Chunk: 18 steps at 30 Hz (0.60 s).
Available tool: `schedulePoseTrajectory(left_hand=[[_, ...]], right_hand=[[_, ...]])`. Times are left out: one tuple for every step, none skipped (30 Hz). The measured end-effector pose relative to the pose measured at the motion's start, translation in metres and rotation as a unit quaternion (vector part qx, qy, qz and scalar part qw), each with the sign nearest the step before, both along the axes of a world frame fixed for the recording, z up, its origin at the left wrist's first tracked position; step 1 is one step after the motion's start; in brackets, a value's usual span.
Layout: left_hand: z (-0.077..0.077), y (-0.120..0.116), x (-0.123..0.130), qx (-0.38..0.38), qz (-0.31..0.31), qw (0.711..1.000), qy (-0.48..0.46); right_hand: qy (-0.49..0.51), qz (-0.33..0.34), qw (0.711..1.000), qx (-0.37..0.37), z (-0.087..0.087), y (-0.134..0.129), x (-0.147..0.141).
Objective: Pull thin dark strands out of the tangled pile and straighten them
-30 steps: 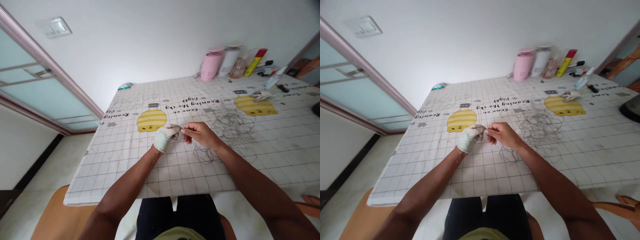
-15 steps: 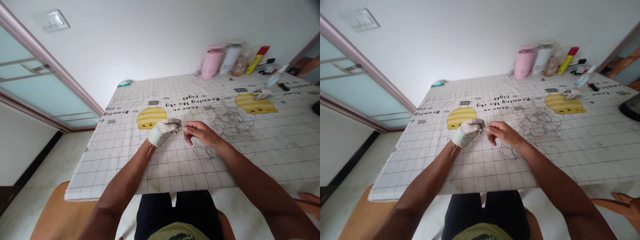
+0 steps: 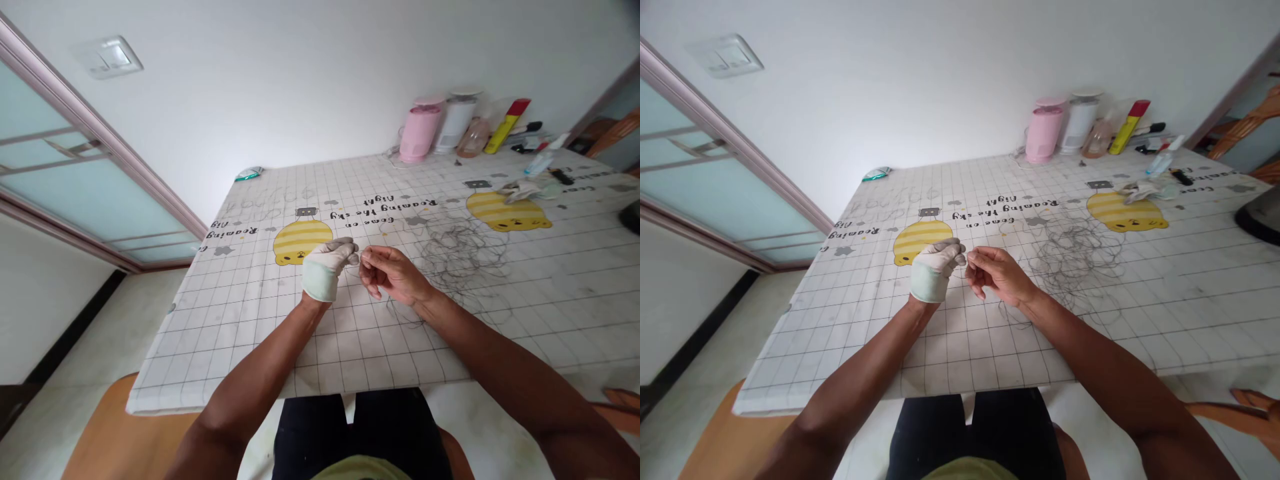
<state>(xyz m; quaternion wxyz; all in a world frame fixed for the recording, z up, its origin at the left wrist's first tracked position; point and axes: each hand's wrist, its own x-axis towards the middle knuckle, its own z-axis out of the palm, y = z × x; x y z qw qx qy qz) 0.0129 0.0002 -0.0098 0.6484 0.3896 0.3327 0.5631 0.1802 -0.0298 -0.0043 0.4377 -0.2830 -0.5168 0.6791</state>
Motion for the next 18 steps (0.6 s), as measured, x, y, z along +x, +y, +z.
schedulePoseTrajectory(left_hand=[[-0.001,0.001,0.000,-0.010,-0.019,0.999,-0.030],[-0.002,0.002,0.000,-0.021,-0.041,0.997,-0.056],[-0.003,0.003,-0.001,-0.031,-0.061,0.995,-0.077],[-0.004,0.004,-0.002,-0.040,-0.076,0.992,-0.091],[-0.006,0.005,-0.003,-0.047,-0.086,0.990,-0.098],[-0.007,0.006,-0.004,-0.051,-0.093,0.989,-0.099],[-0.008,0.007,-0.005,-0.053,-0.098,0.989,-0.098],[-0.008,0.008,-0.006,-0.052,-0.103,0.989,-0.094],[-0.009,0.009,-0.007,-0.050,-0.110,0.989,-0.086],[-0.009,0.010,-0.008,-0.047,-0.118,0.989,-0.078],[-0.009,0.011,-0.009,-0.043,-0.125,0.989,-0.069],[-0.009,0.011,-0.010,-0.038,-0.130,0.989,-0.060],[-0.009,0.012,-0.011,-0.031,-0.135,0.989,-0.051],[-0.009,0.013,-0.011,-0.021,-0.140,0.989,-0.045],[-0.009,0.013,-0.012,-0.007,-0.142,0.989,-0.042],[-0.010,0.014,-0.012,0.008,-0.142,0.989,-0.045],[-0.010,0.014,-0.012,0.022,-0.140,0.989,-0.050],[-0.011,0.014,-0.011,0.033,-0.137,0.988,-0.056]], right_hand=[[-0.015,-0.020,1.000,0.014,0.000,0.000,-0.001],[-0.037,-0.040,0.998,0.032,0.000,-0.001,-0.001],[-0.063,-0.061,0.995,0.050,0.000,-0.001,-0.001],[-0.091,-0.081,0.990,0.069,-0.001,-0.002,-0.001],[-0.118,-0.098,0.984,0.086,-0.001,-0.003,0.000],[-0.142,-0.112,0.978,0.100,-0.002,-0.003,0.001],[-0.162,-0.120,0.973,0.111,-0.002,-0.004,0.002],[-0.176,-0.122,0.970,0.118,-0.003,-0.004,0.003],[-0.186,-0.118,0.968,0.122,-0.003,-0.005,0.004],[-0.189,-0.108,0.968,0.124,-0.003,-0.005,0.005],[-0.187,-0.097,0.970,0.124,-0.003,-0.005,0.005],[-0.180,-0.085,0.972,0.122,-0.003,-0.005,0.006],[-0.168,-0.073,0.976,0.118,-0.002,-0.005,0.006],[-0.154,-0.063,0.980,0.111,-0.002,-0.005,0.007],[-0.138,-0.056,0.984,0.102,-0.001,-0.004,0.007],[-0.123,-0.052,0.987,0.094,-0.001,-0.004,0.008],[-0.111,-0.051,0.989,0.087,0.000,-0.004,0.008],[-0.103,-0.054,0.990,0.084,0.000,-0.004,0.009]])
